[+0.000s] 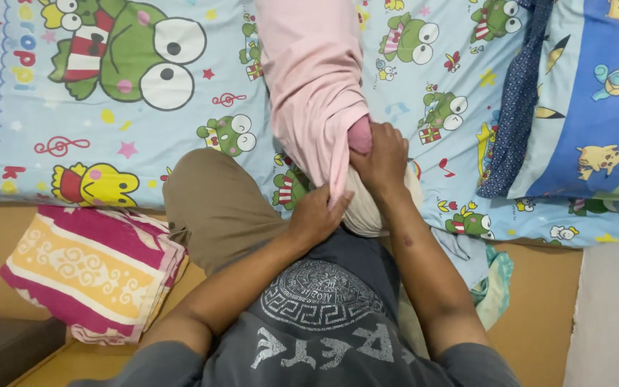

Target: The person is putting a new pink pillowcase on a long bolster pillow on a bed.

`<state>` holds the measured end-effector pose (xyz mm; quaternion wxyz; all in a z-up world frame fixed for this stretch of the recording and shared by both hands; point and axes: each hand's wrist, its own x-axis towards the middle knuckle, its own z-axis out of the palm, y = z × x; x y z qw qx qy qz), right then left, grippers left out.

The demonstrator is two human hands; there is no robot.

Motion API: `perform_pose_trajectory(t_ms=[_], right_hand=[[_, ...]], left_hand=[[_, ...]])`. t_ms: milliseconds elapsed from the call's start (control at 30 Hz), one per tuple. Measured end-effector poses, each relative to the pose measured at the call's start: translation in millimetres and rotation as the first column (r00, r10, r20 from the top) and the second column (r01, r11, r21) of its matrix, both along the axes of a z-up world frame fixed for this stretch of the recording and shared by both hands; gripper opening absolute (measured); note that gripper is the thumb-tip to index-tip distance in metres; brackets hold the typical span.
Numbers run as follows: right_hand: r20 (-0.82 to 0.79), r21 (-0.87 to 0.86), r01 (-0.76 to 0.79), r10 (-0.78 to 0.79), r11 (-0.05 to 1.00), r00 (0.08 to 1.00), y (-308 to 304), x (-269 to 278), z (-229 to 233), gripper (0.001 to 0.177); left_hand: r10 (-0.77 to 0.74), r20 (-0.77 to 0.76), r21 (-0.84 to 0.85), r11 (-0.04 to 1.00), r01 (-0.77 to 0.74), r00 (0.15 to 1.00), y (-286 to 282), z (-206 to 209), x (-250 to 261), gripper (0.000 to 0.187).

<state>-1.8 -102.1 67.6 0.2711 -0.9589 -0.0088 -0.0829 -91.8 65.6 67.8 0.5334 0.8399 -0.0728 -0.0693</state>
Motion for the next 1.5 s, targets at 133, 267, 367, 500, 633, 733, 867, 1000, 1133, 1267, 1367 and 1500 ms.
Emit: perform_pose_trajectory(t_ms=[133, 267, 367, 500, 633, 733, 867, 1000, 1133, 1267, 1367, 1500], right_hand=[[0.013, 0.064, -0.263, 0.263, 0.963, 0.965, -19, -21, -16, 0.073], [-0.114, 0.127, -0.202, 0.216, 0.971, 0.97, -39, -35, 4, 0.069], [-0.341, 0.046, 0.142, -0.118, 0.989, 0.933, -66, -44, -19, 0.076], [-0.525, 0.199, 0.139, -0.015, 0.97, 0.851, -73, -55, -16, 0.085], [-0.575, 0.447, 0.211, 0.099, 0.87, 0.812, -62, -62, -2, 0.063], [-0.464, 0.333, 0.21, -0.034, 0.919, 0.885, -53, -62, 12, 0.043], [-0.307, 0.48, 0.231, -0.085, 0.846, 0.948, -48, -60, 0, 0.029], [-0.259, 0.882, 0.275, -0.092, 0.383, 0.961, -66, -61, -87, 0.024], [-0.118, 0.954, 0.134, -0.073, 0.27, 0.99, -87, -77, -133, 0.018], [-0.112, 0.772, 0.165, -0.125, 0.613, 0.986, -102, -95, -119, 0.014], [0.048, 0.482, 0.077, -0.114, 0.873, 0.992, -117, -108, -119, 0.025], [-0.043, 0.365, 0.166, -0.161, 0.916, 0.986, -144, -128, -124, 0.016]], left_hand=[[0.147, 0.125, 0.131, 0.978, -0.163, 0.981, 3, -27, 24, 0.042], [0.143, 0.305, 0.152, 0.969, -0.196, 0.942, -10, -1, 68, 0.039], [0.118, 0.476, 0.151, 0.965, -0.213, 0.872, -27, 10, 102, 0.043], [-0.016, 0.383, 0.422, 0.892, -0.16, 0.924, -57, -25, 140, 0.042], [-0.068, 0.153, 0.707, 0.705, -0.061, 0.986, -75, -75, 164, 0.02], [-0.099, 0.141, 0.63, 0.777, -0.012, 0.985, -69, -33, 157, 0.022], [-0.11, 0.208, 0.381, 0.924, 0.023, 0.972, -92, 11, 125, 0.019], [-0.149, 0.234, 0.082, 0.988, 0.133, 0.961, -134, 27, 71, 0.024], [-0.276, 0.238, 0.072, 0.961, 0.267, 0.931, -130, 40, 45, 0.021], [-0.382, 0.245, 0.185, 0.921, 0.344, 0.891, -109, 38, 37, 0.025], [-0.461, 0.294, 0.484, 0.827, 0.285, 0.837, -76, 41, 28, 0.026], [-0.343, 0.154, 0.519, 0.826, 0.22, 0.927, -37, 23, 25, 0.02]])
